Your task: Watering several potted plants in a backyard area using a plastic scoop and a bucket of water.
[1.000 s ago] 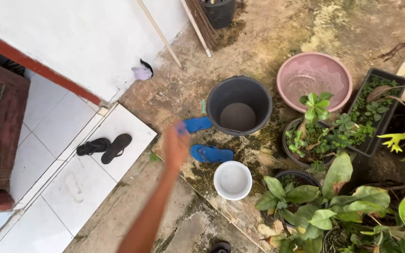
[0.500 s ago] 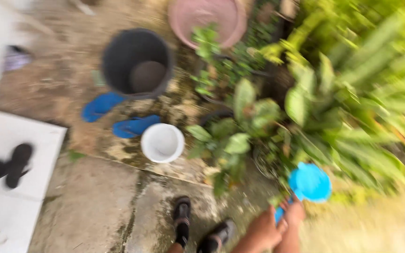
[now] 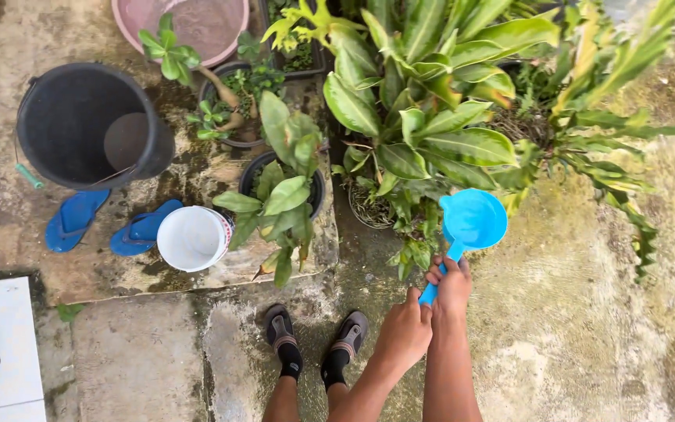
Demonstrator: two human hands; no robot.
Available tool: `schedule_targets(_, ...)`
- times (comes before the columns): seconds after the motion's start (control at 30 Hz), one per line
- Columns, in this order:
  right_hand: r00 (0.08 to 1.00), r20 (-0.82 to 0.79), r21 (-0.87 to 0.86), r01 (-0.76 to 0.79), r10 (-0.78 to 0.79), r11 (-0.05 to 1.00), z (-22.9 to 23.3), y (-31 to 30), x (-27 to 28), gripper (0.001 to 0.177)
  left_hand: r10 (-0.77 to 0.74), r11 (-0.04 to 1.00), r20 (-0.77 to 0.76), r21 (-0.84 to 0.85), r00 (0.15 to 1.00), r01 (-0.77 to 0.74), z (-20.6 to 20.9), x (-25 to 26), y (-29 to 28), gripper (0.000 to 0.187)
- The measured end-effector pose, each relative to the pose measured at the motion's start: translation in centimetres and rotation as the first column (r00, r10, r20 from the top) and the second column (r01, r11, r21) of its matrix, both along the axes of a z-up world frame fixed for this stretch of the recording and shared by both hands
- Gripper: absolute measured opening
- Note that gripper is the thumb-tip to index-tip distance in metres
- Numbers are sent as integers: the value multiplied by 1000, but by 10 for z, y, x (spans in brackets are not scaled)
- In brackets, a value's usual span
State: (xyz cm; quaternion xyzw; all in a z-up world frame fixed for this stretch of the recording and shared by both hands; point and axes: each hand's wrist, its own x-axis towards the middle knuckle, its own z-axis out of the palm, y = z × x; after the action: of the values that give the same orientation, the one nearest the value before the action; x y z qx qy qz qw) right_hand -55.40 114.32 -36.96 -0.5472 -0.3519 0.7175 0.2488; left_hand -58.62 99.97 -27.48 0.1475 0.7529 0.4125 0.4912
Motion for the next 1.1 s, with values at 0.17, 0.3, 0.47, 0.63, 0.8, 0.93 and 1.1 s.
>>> schedule_targets(0.17,999,-37,20,21,-21,1000,63,15,-1,11,-1,999,-57,54,998,4,39,11,16,12)
schedule_targets(0.3,998,-52,44,-16,18,999,110,27,-3,18,-1,998,-56,66,998,5,68,19,30,16)
schedule_targets(0.47,997,-45,83,-52,56,995,144,47,-1,19,34,998,78,55,996,-39,115,18,43,19)
schedule_targets(0.63,993,-7,78,-114,115,990,150,70,5,32,195,953,456,120,869,-277,123,26,63,23)
schedule_targets(0.8,987,55,62,-157,153,986,174,73,-2,52,208,945,492,121,845,-304,136,30,73,22)
schedule_targets(0.93,983,66,72,-176,171,982,164,82,-4,46,216,939,476,140,853,-316,135,32,79,23)
schedule_targets(1.1,981,50,79,-189,185,979,160,92,-7,43,251,916,529,141,811,-376,128,32,86,21)
